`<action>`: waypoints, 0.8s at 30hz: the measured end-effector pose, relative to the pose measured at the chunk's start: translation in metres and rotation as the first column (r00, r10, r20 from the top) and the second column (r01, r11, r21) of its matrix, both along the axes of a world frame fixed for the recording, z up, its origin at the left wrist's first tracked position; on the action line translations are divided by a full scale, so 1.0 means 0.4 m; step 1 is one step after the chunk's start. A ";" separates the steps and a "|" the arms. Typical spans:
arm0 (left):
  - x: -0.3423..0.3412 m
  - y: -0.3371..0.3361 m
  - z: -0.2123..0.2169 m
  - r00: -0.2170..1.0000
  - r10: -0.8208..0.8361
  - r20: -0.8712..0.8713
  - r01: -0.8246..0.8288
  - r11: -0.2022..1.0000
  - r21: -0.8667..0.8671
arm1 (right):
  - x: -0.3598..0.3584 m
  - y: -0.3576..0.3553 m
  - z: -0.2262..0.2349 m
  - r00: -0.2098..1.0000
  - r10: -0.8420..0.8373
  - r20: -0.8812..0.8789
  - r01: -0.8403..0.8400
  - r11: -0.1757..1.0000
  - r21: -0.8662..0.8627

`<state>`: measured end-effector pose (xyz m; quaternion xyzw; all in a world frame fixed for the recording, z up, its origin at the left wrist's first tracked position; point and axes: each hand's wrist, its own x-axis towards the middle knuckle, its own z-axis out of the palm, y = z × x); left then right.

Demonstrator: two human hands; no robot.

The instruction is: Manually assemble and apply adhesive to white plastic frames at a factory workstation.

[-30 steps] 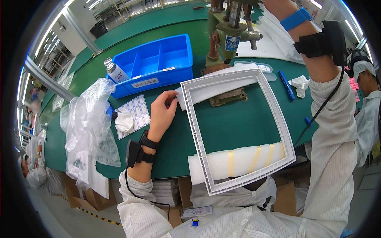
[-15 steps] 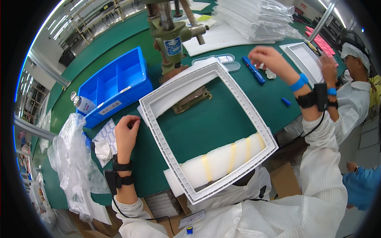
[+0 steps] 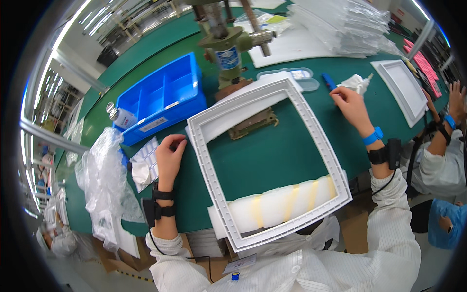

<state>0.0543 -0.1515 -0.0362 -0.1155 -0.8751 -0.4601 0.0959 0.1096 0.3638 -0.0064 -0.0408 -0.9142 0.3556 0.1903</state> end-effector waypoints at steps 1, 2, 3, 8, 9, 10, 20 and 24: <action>0.003 -0.002 0.001 1.000 -0.003 -0.012 0.002 1.000 -0.030 | -0.006 -0.005 -0.002 0.999 -0.047 -0.022 0.048 0.998 0.041; 0.003 -0.003 0.004 1.000 0.011 -0.009 -0.011 0.998 -0.068 | -0.011 -0.008 -0.003 0.995 -0.091 -0.050 0.095 0.993 0.072; 0.004 -0.003 0.004 0.999 -0.011 -0.040 0.009 0.999 -0.052 | -0.016 -0.011 -0.007 0.996 -0.073 -0.053 0.077 0.994 0.074; 0.009 -0.001 0.016 0.999 -0.020 -0.040 0.014 0.991 -0.136 | 0.003 -0.005 -0.022 0.977 -0.147 -0.158 0.133 0.987 -0.094; 0.008 0.002 0.018 0.996 -0.009 -0.091 -0.002 0.993 -0.120 | 0.020 0.000 -0.018 0.972 -0.170 -0.165 0.161 0.985 -0.065; 0.007 0.007 0.019 0.993 0.008 -0.120 -0.021 0.994 -0.108 | 0.041 0.004 -0.013 0.972 -0.185 -0.143 0.158 0.971 -0.179; 0.051 0.057 0.066 0.990 -0.026 0.140 -0.005 0.976 0.216 | 0.206 -0.153 0.112 0.936 0.200 0.291 -0.032 0.868 -0.495; 0.075 0.078 0.084 0.944 -0.094 0.317 -0.023 0.938 0.345 | 0.256 -0.195 0.137 0.928 0.181 0.327 -0.016 0.893 -0.449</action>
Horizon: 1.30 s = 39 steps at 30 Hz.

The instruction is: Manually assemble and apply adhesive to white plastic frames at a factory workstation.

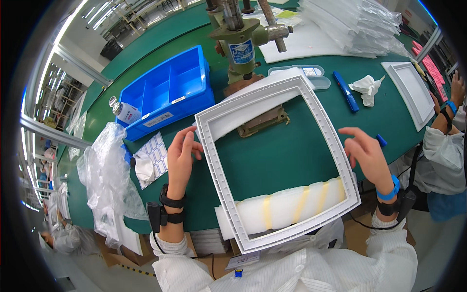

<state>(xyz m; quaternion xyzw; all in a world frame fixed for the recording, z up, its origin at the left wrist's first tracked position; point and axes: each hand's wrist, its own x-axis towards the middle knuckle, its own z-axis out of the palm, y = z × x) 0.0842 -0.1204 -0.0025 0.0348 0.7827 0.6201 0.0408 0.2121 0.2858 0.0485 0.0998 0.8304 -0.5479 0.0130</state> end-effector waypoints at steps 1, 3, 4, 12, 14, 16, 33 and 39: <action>0.005 0.005 0.003 1.000 -0.014 0.023 0.013 1.000 0.021 | 0.008 -0.007 -0.003 0.999 0.030 -0.012 -0.029 0.996 0.083; 0.013 0.015 0.007 0.999 -0.034 0.020 0.034 0.999 0.036 | 0.015 -0.017 -0.016 0.999 0.038 -0.020 -0.035 0.986 0.161; 0.016 0.018 0.008 0.999 -0.048 0.009 0.048 0.998 0.032 | 0.017 -0.020 -0.023 0.999 0.041 -0.035 -0.034 0.985 0.169; 0.025 0.003 -0.003 0.994 -0.106 0.035 0.103 0.992 0.067 | 0.024 -0.041 -0.046 0.998 0.029 -0.049 -0.024 0.994 0.110; 0.031 -0.004 -0.001 0.996 -0.071 0.054 0.066 0.994 0.086 | 0.037 -0.048 -0.047 0.996 0.023 -0.089 -0.019 0.999 0.046; 0.031 0.002 -0.002 0.997 -0.071 0.040 0.065 0.987 0.148 | 0.048 -0.049 -0.047 0.984 -0.005 -0.180 0.009 1.000 0.025; -0.005 -0.004 -0.037 0.982 0.025 0.185 -0.036 0.998 0.056 | 0.005 -0.022 -0.055 0.996 0.031 -0.088 -0.022 0.994 0.104; -0.031 -0.009 -0.035 0.993 0.030 0.115 -0.024 0.998 -0.053 | 0.009 -0.004 -0.049 0.994 0.022 -0.103 -0.021 1.000 0.004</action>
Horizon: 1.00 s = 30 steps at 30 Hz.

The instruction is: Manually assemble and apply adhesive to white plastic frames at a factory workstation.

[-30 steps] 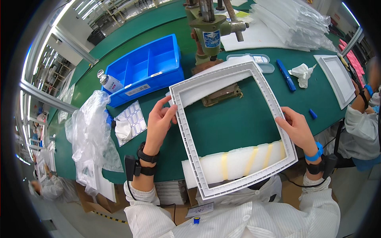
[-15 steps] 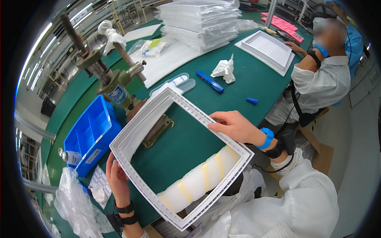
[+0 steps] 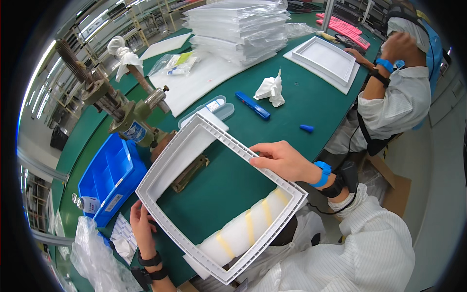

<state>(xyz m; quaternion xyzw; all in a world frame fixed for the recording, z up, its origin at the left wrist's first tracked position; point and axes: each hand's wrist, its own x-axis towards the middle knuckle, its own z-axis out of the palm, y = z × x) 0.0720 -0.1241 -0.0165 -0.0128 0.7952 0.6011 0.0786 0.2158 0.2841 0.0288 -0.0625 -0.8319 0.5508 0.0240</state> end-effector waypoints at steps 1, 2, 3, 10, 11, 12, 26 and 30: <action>-0.005 -0.002 -0.001 1.000 -0.009 0.001 0.009 1.000 0.009 | 0.000 0.001 -0.003 1.000 -0.010 0.001 0.010 1.000 0.002; -0.009 -0.003 -0.003 1.000 0.011 0.001 -0.011 1.000 -0.010 | -0.001 0.000 -0.008 1.000 -0.005 -0.017 0.005 1.000 -0.008; -0.013 -0.001 -0.007 1.000 0.029 0.001 -0.029 0.999 -0.027 | -0.002 0.000 -0.013 1.000 -0.009 -0.012 0.009 1.000 -0.006; -0.027 0.025 -0.026 0.997 0.051 0.051 -0.061 0.973 0.222 | -0.001 0.005 -0.018 1.000 0.011 0.008 -0.011 1.000 0.003; -0.026 0.028 -0.022 0.997 0.066 0.042 -0.073 0.974 0.213 | 0.002 0.007 -0.016 1.000 0.018 0.005 -0.018 1.000 0.010; -0.024 0.029 -0.017 0.997 0.046 0.070 -0.061 0.971 0.232 | 0.005 0.008 -0.015 1.000 0.013 0.003 -0.013 1.000 0.012; -0.004 0.025 -0.008 0.997 -0.059 0.047 0.039 0.936 0.350 | 0.100 0.006 0.017 1.000 -0.013 0.011 0.016 0.959 -0.285; 0.001 0.026 -0.001 0.996 -0.061 0.068 0.033 0.932 0.361 | 0.140 0.010 0.011 0.999 -0.029 -0.042 0.018 0.971 -0.237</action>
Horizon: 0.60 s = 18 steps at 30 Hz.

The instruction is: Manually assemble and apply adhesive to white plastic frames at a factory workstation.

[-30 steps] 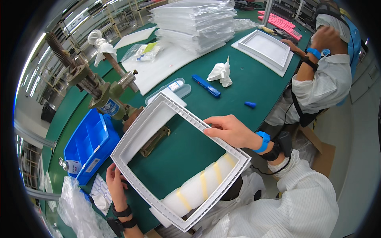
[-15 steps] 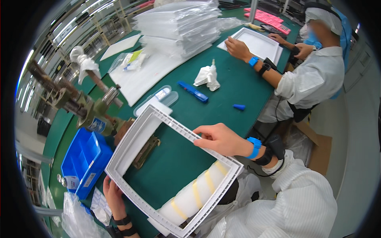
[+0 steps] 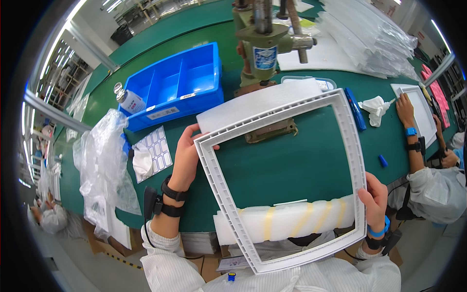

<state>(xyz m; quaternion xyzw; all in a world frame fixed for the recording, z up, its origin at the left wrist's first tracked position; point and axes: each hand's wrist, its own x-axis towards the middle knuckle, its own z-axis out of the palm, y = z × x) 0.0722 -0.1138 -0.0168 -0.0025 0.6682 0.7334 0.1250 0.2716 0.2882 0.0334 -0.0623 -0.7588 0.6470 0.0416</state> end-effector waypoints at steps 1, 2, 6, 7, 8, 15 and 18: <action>0.002 0.002 -0.002 1.000 -0.002 -0.003 0.002 1.000 0.015 | 0.013 0.002 -0.005 1.000 0.012 0.003 -0.012 1.000 0.004; 0.003 0.005 -0.006 1.000 0.022 -0.012 -0.021 1.000 0.006 | 0.027 0.004 -0.011 0.999 -0.016 -0.045 0.017 1.000 0.025; -0.004 0.006 -0.014 0.999 0.034 -0.019 -0.034 0.999 0.022 | 0.088 0.013 -0.035 0.974 -0.070 -0.214 0.103 0.984 0.148; -0.006 0.005 -0.013 0.999 0.034 0.003 -0.034 0.999 -0.022 | 0.103 0.015 -0.038 0.954 -0.062 -0.293 0.122 0.974 0.192; -0.007 0.004 -0.012 0.999 0.025 0.024 -0.024 0.999 -0.022 | 0.116 0.019 -0.038 0.946 -0.061 -0.319 0.144 0.959 0.243; 0.001 0.010 -0.016 0.995 0.086 -0.045 -0.090 0.992 -0.093 | 0.118 0.020 -0.033 0.952 -0.014 -0.307 0.125 0.930 0.346; 0.041 -0.005 -0.002 0.895 0.041 -0.443 -0.241 0.882 -0.405 | 0.079 -0.002 -0.054 0.990 -0.045 -0.132 0.069 0.982 0.177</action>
